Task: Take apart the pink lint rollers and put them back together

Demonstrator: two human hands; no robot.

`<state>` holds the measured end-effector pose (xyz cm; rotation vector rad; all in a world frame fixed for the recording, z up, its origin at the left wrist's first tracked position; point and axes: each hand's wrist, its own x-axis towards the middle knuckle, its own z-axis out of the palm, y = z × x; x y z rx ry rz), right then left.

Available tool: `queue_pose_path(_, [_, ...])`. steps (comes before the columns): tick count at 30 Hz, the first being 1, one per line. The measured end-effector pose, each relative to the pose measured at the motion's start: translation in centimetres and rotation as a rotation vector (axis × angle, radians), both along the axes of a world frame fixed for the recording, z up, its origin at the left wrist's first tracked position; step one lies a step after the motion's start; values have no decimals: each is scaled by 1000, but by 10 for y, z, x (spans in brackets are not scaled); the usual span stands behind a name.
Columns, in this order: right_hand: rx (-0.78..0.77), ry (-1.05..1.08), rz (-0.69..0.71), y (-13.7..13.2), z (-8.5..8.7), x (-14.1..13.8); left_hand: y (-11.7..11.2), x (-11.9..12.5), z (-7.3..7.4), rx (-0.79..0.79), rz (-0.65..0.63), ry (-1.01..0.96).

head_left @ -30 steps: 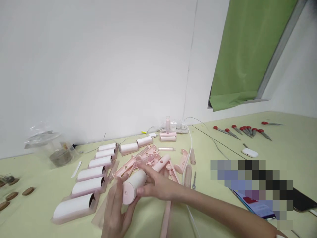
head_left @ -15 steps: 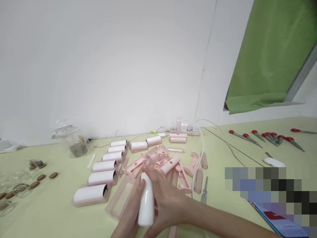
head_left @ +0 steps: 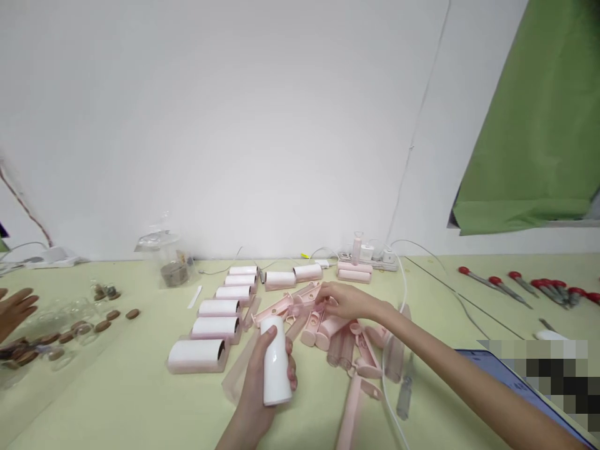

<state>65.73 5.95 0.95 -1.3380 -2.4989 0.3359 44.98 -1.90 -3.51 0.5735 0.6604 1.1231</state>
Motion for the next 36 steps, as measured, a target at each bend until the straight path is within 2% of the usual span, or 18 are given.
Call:
queue_pose_path(4, [6,-76,43,-17,-10,-11,1,-2,-4,-2,-23,-27])
queue_pose_path(7, [13,-200,0,-26,-25,-9,0,-4,-5,-3,-31,-13])
queue_pose_path(9, [33,-241,-16,-27,-29,-5,-2,-4,-4,17,-65,8])
queue_pose_path(12, [150,-222,-62,-29,-15,5,-3,-1,-2,46,-34,51])
queue_pose_path(16, [389,22,-169,-45,16,9,-1,5,1,27,180,86])
queue_pose_path(17, [388,126,-170,-51,20,6,0,6,0,16,215,81])
queue_pose_path(19, [257,327,-158,-65,18,-8,1,9,-2,-11,234,63])
queue_pose_path(22, [22,485,-119,-82,2,-38,-2,11,-6,-17,152,15])
queue_pose_path(26, [48,476,-95,-89,-14,-64,-9,14,-7,-1,29,-13])
queue_pose_path(31, [29,455,-162,-86,-13,-63,-14,14,-6,22,-32,23])
queue_pose_path(36, [-15,448,-188,-84,-15,-61,-18,14,-8,56,-39,87])
